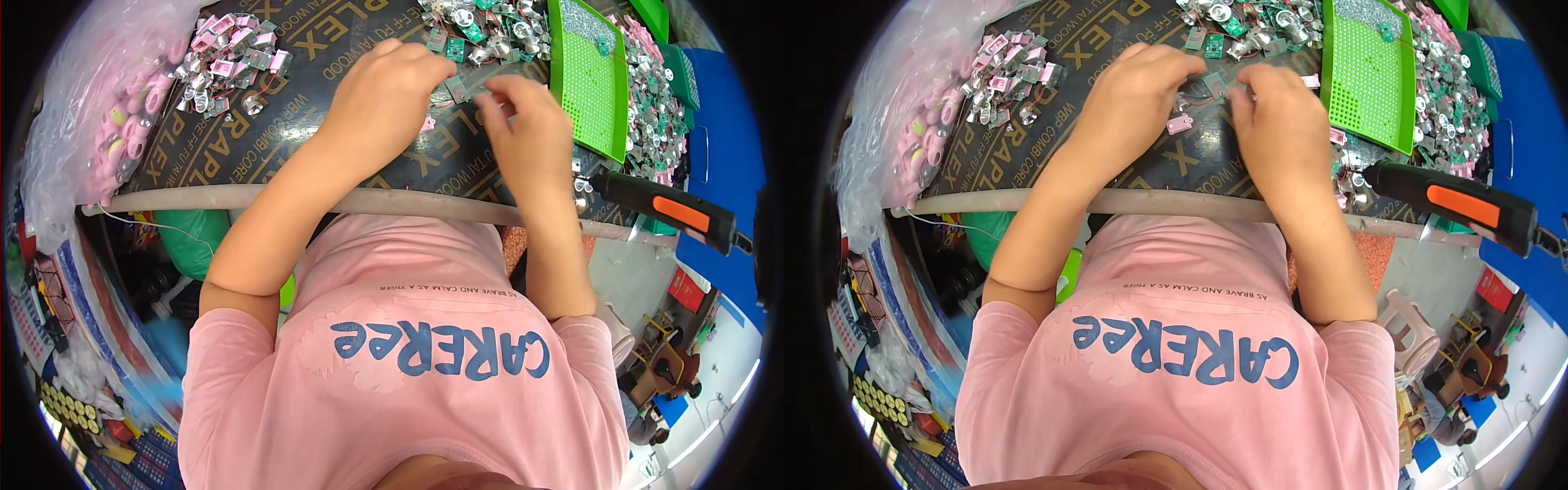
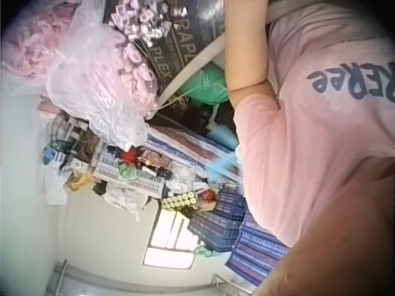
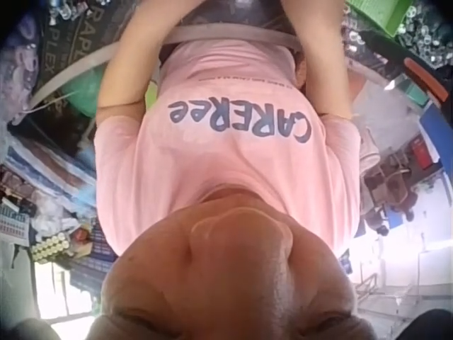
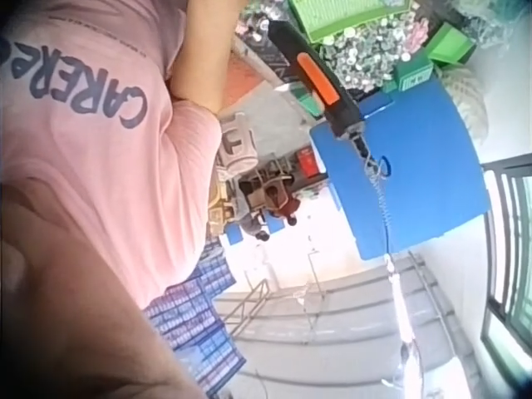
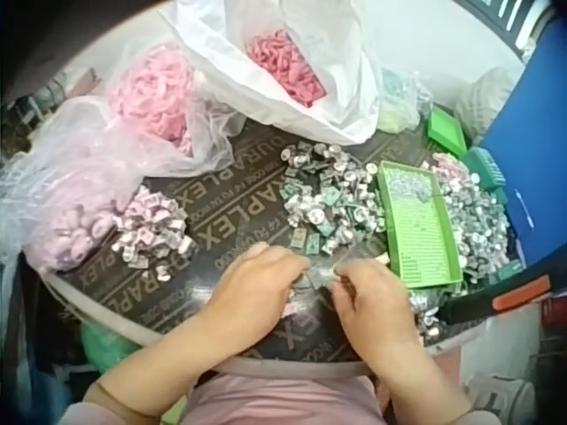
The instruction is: Assembling small decorative toy components using a hot glue gun.
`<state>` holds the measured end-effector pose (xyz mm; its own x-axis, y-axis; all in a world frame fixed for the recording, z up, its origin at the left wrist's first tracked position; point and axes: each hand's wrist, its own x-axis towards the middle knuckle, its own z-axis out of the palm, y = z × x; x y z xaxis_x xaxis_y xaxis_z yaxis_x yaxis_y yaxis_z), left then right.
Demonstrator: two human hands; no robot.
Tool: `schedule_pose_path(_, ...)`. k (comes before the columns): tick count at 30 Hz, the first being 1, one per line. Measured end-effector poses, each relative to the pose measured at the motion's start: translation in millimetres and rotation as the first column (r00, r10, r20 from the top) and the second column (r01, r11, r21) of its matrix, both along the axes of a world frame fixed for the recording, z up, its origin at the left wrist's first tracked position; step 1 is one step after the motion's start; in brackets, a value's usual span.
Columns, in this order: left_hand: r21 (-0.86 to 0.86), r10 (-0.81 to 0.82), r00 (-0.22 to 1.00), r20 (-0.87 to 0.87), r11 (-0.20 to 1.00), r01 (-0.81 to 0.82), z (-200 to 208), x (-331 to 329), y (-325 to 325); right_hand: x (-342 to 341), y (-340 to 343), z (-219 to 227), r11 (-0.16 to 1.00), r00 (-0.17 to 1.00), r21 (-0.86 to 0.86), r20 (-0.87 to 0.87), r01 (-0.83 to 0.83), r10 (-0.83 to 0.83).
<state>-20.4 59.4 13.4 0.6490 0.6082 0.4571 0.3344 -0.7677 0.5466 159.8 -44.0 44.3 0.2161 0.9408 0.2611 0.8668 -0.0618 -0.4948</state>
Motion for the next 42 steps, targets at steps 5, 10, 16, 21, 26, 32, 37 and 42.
schedule_pose_path(5,-0.019,-0.063,0.983,-0.172,0.998,0.061,-9,19,19,-11,13,-25,1.000,0.988,-0.010,0.152,0.019,-0.018)
schedule_pose_path(10,-0.231,-0.117,0.985,-0.129,0.969,0.085,2,13,25,-3,19,-33,0.998,0.990,-0.006,-0.127,-0.065,0.064)
schedule_pose_path(16,-0.854,0.022,0.989,0.144,0.509,0.113,39,-8,5,-22,4,-7,0.980,0.448,0.198,-0.873,-0.032,0.191)
schedule_pose_path(21,-0.833,0.020,0.998,-0.065,0.550,-0.066,31,-23,-7,-16,-1,-4,0.946,0.905,0.102,-0.275,-0.307,0.324)
schedule_pose_path(26,-0.350,0.033,0.979,-0.203,0.931,-0.104,17,-32,-37,-9,-1,-13,0.922,0.867,0.055,-0.324,-0.383,0.380)
schedule_pose_path(32,-0.208,0.048,0.991,-0.126,0.975,-0.074,-8,-24,-43,-8,5,-18,0.901,0.871,-0.012,-0.259,-0.434,0.417)
schedule_pose_path(37,-0.260,0.013,0.997,-0.078,0.965,-0.033,-13,-29,-38,-9,7,-17,0.886,0.867,-0.029,-0.220,-0.463,0.447)
schedule_pose_path(42,-0.223,-0.002,1.000,-0.030,0.975,-0.005,-18,-32,-37,-11,9,-13,0.880,0.869,-0.079,-0.221,-0.469,0.444)
